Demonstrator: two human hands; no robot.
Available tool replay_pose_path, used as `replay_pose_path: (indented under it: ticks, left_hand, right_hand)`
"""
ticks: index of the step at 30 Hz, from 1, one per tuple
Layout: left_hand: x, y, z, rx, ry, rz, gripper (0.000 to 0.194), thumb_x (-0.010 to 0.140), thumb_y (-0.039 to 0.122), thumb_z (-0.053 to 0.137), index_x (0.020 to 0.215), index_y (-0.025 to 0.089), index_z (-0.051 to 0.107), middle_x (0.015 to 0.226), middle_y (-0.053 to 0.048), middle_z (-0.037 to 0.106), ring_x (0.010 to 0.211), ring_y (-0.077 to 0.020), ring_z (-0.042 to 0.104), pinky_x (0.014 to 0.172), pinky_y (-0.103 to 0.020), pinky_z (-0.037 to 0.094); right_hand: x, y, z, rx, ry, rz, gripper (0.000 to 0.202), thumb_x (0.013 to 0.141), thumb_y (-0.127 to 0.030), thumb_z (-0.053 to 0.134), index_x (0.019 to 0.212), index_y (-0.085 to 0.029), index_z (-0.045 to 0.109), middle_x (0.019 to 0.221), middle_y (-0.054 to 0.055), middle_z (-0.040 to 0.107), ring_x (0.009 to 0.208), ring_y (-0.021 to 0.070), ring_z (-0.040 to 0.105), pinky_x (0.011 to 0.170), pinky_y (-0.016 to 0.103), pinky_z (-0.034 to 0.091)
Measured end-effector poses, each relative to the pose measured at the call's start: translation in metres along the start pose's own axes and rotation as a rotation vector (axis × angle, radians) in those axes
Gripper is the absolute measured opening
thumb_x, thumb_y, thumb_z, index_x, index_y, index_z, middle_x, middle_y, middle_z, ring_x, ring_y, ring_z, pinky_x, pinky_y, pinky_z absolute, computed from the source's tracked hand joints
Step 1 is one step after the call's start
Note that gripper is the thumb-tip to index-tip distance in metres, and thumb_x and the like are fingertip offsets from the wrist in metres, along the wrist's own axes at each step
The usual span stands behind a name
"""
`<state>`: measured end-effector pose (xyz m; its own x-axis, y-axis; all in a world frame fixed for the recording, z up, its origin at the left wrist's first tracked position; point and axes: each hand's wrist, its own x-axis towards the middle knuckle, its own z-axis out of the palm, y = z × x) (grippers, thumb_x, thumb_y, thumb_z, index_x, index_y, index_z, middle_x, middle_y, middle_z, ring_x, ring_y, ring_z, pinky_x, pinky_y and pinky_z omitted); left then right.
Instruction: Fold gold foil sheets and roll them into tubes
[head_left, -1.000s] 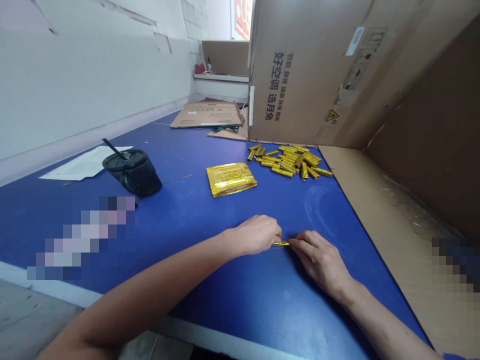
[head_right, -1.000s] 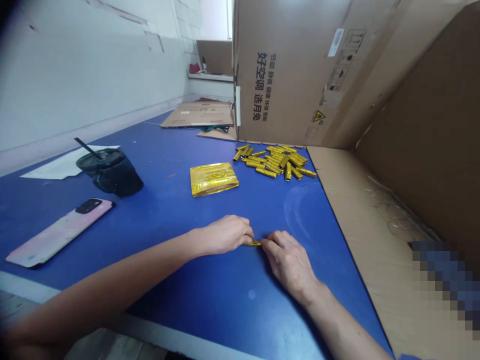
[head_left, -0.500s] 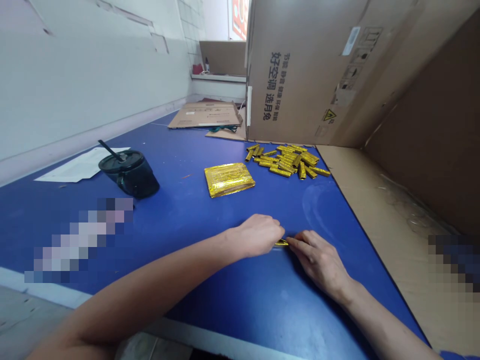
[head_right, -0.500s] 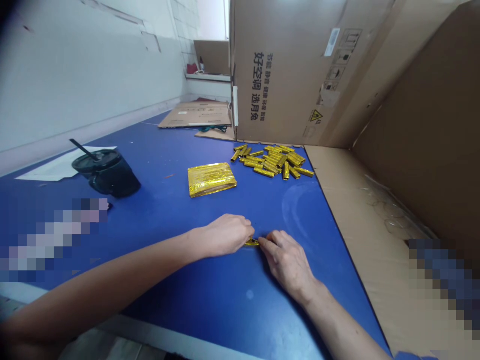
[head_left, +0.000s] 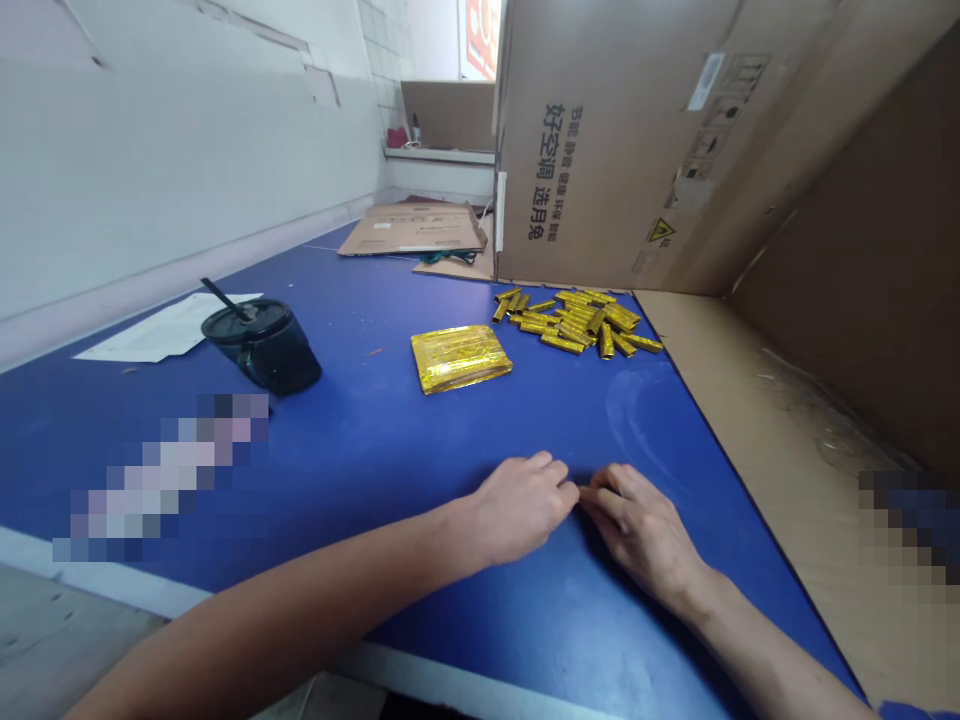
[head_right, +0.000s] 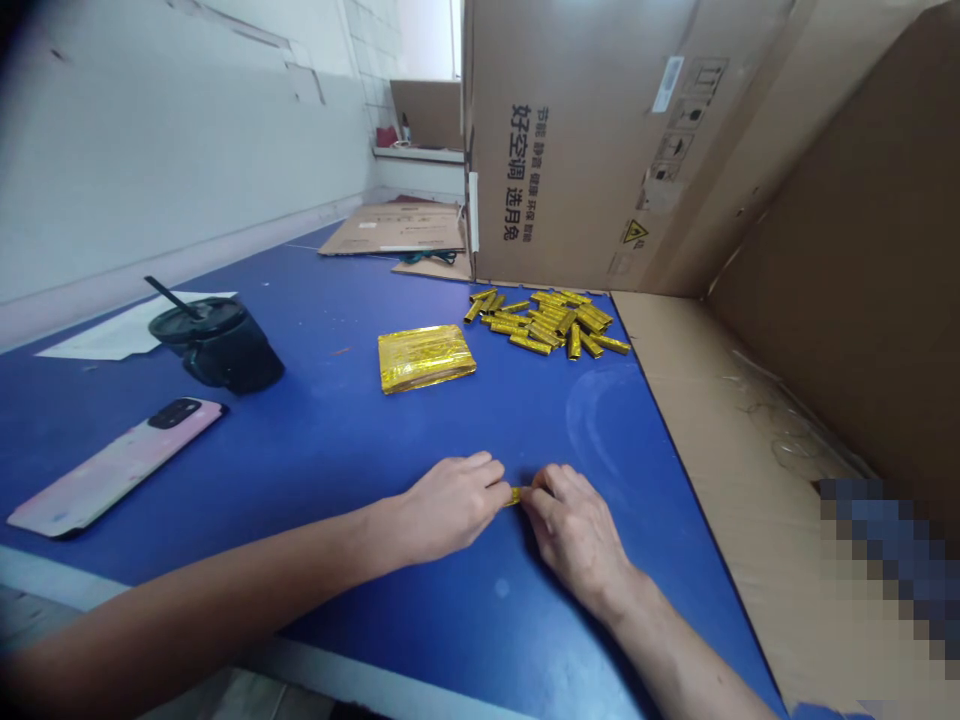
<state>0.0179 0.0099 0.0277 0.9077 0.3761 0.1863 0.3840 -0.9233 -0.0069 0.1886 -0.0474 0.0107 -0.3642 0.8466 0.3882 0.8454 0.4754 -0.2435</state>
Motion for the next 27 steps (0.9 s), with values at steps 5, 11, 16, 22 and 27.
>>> replay_pose_path:
  ticks: [5, 11, 16, 22, 27]
  left_hand:
    - [-0.009, 0.008, 0.007, -0.007, -0.033, -0.046, 0.008, 0.081, 0.021, 0.047, 0.082, 0.015, 0.052, 0.083, -0.005, 0.051, 0.080, -0.0191, 0.048, 0.063, -0.029, 0.042]
    - [-0.012, 0.011, 0.008, 0.005, -0.031, -0.035, 0.009, 0.079, 0.010, 0.044, 0.079, 0.015, 0.050, 0.081, -0.004, 0.051, 0.078, -0.0183, 0.048, 0.065, -0.029, 0.041]
    - [-0.012, 0.012, 0.011, 0.004, -0.002, -0.059, 0.010, 0.080, 0.010, 0.042, 0.079, 0.016, 0.050, 0.081, -0.004, 0.051, 0.078, -0.0182, 0.048, 0.065, -0.029, 0.041]
    - [-0.011, 0.011, 0.013, 0.020, 0.014, -0.068, 0.008, 0.080, 0.012, 0.044, 0.077, 0.017, 0.050, 0.080, -0.003, 0.050, 0.076, -0.0185, 0.046, 0.064, -0.030, 0.040]
    - [-0.011, 0.008, 0.017, 0.017, 0.029, -0.068, 0.011, 0.082, 0.014, 0.042, 0.077, 0.017, 0.051, 0.080, -0.003, 0.049, 0.075, -0.0177, 0.044, 0.064, -0.029, 0.039]
  right_hand:
    - [-0.003, -0.001, 0.004, -0.027, -0.022, -0.011, 0.029, 0.086, -0.019, 0.036, 0.074, -0.019, 0.062, 0.069, 0.006, 0.053, 0.065, 0.0155, 0.048, 0.058, 0.027, 0.040]
    - [-0.003, -0.002, 0.002, -0.062, -0.068, -0.012, 0.029, 0.086, -0.019, 0.036, 0.072, -0.018, 0.061, 0.070, 0.007, 0.053, 0.066, 0.0164, 0.048, 0.059, 0.028, 0.039]
    - [-0.002, -0.006, -0.004, -0.134, -0.169, -0.037, 0.028, 0.086, -0.021, 0.036, 0.078, -0.018, 0.063, 0.069, 0.006, 0.052, 0.064, 0.0165, 0.047, 0.058, 0.029, 0.038]
    - [0.000, -0.007, -0.003, -0.188, -0.208, -0.020, 0.028, 0.086, -0.021, 0.036, 0.074, -0.018, 0.061, 0.069, 0.006, 0.052, 0.063, 0.0169, 0.046, 0.057, 0.029, 0.037]
    - [0.002, -0.004, -0.001, -0.100, -0.198, 0.035, 0.023, 0.085, -0.019, 0.039, 0.074, -0.018, 0.060, 0.069, 0.005, 0.052, 0.064, 0.0153, 0.048, 0.058, 0.026, 0.039]
